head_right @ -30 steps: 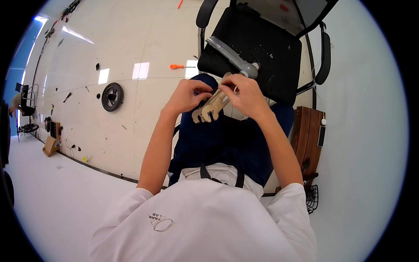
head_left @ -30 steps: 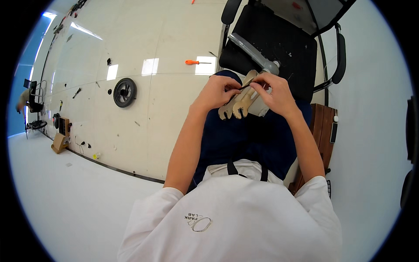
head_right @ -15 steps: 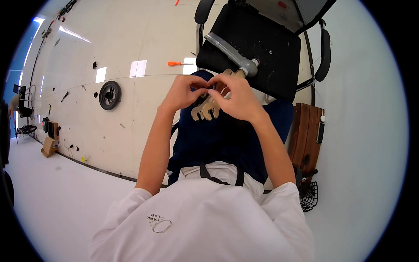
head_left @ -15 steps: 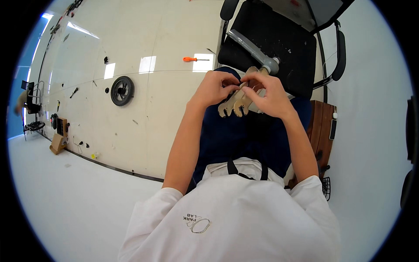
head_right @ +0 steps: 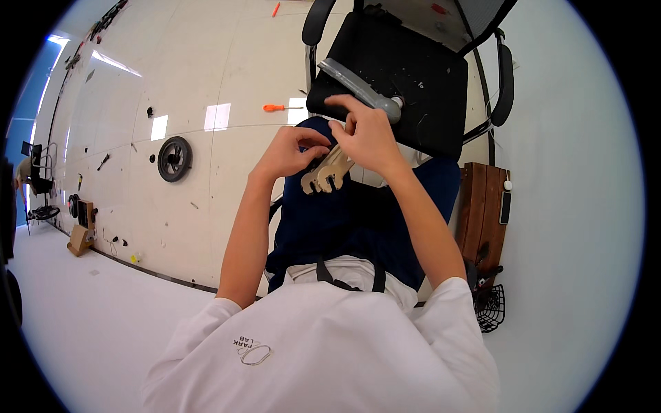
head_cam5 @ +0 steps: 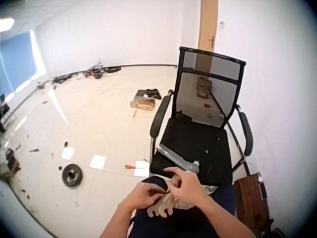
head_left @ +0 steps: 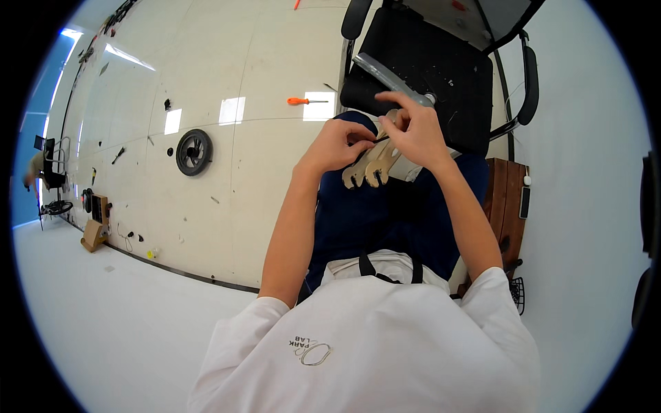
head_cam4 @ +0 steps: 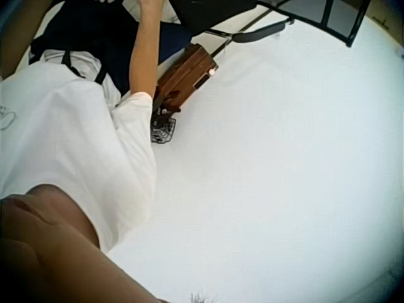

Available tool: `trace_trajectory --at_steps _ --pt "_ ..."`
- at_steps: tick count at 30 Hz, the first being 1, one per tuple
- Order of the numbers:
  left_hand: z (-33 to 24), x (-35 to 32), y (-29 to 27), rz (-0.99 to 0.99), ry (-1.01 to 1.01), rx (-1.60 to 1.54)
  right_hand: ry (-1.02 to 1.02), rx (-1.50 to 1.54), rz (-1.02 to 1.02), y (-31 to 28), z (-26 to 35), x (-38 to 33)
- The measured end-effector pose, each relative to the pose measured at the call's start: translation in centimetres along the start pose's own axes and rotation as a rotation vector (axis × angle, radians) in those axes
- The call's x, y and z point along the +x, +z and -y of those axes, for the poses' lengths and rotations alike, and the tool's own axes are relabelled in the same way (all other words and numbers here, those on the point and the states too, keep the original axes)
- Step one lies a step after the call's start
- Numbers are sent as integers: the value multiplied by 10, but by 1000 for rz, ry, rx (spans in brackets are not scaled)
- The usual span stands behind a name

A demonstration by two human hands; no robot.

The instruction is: The person assembles small mechanical components on their lap, using a screwdriver to tighten screws and attach parts to a beige plastic piece. They repeatedly adjust the assembly and handle small screws and tools.

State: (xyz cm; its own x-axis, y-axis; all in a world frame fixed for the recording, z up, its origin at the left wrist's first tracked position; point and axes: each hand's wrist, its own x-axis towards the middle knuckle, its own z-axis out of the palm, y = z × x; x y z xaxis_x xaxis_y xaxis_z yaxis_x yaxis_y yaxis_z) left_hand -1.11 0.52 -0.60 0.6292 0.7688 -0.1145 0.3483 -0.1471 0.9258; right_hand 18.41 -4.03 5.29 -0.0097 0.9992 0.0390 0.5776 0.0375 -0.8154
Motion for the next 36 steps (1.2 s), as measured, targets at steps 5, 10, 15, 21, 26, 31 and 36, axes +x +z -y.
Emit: trace_trajectory --at_steps 5,10,15,21,26,31,36 --pt "-4 4 10 -66 135 16 265 365 -47 0 -13 -5" --pt "-4 5 14 -74 143 10 52 168 18 -8 -24 -18" --pt "-9 -4 7 -60 75 6 -214 -117 78 -21 -7 -23" --pt "-2 2 9 -56 123 -8 -173 -30 101 -29 -9 -14" --pt "-4 -3 12 -65 60 -45 -59 16 56 -9 4 -23" --pt "-14 -4 11 -42 39 3 81 91 -16 2 11 -34" --pt "-11 4 8 -55 39 -38 -72 104 138 -25 -9 -22"
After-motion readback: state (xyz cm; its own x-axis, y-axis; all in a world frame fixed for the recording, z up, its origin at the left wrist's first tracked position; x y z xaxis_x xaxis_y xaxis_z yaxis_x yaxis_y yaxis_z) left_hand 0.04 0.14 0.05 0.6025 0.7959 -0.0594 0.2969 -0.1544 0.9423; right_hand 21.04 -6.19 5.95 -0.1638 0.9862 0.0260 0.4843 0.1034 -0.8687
